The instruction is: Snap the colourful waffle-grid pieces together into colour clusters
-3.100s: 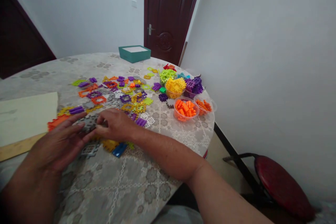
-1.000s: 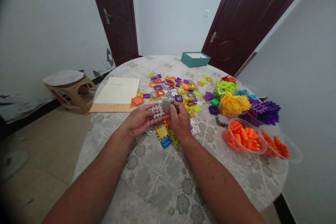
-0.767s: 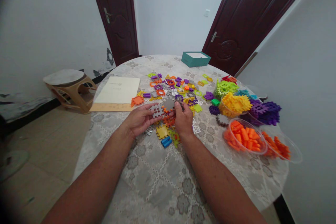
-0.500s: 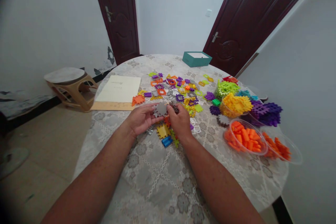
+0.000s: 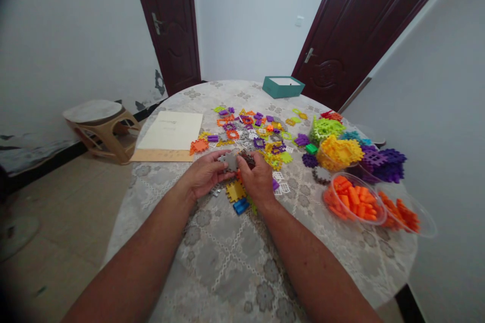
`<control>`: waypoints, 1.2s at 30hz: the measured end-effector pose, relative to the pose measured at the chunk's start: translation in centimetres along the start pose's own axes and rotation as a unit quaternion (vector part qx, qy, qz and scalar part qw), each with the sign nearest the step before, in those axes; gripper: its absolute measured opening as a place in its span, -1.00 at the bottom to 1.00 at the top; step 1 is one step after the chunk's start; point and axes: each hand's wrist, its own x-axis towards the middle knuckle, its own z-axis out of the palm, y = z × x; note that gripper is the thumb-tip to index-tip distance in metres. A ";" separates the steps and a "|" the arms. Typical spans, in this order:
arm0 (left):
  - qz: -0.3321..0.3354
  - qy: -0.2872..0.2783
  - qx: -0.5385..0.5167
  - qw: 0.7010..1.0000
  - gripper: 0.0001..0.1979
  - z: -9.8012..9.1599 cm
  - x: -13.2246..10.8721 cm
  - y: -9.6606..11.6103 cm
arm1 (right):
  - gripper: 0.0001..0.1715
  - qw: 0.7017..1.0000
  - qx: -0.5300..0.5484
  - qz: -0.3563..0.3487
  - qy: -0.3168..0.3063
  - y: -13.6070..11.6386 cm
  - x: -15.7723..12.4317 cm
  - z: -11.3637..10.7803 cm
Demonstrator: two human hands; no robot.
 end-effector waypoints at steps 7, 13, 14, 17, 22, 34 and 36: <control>0.001 0.021 0.056 0.998 -0.45 0.3 -0.3 -0.2 | -0.62 0.998 0.050 0.031 -0.008 0.1 0.4 0.0; 0.023 0.015 0.151 0.988 -0.36 0.8 -1.0 0.0 | -0.62 0.994 0.091 0.055 -0.018 0.4 0.5 0.1; 0.026 0.016 0.158 0.987 -0.35 0.9 -1.1 0.1 | -0.62 0.993 0.098 0.059 -0.019 0.4 0.5 0.1; 0.018 0.022 0.174 0.984 -0.38 1.0 -1.1 0.2 | -0.62 0.992 0.106 0.060 -0.023 0.4 0.5 0.1; 0.016 0.028 0.209 0.977 -0.75 0.7 -0.8 -0.1 | -0.61 0.995 0.085 0.044 -0.031 0.9 0.5 0.3; 0.006 -0.001 0.086 0.996 -0.77 1.1 -0.7 -0.2 | -0.50 0.950 -0.143 -0.275 -0.041 0.3 -0.6 0.6; 0.008 0.007 0.055 0.998 -0.79 1.1 -0.6 -0.2 | -0.44 0.936 -0.170 -0.301 -0.071 0.2 -0.8 0.8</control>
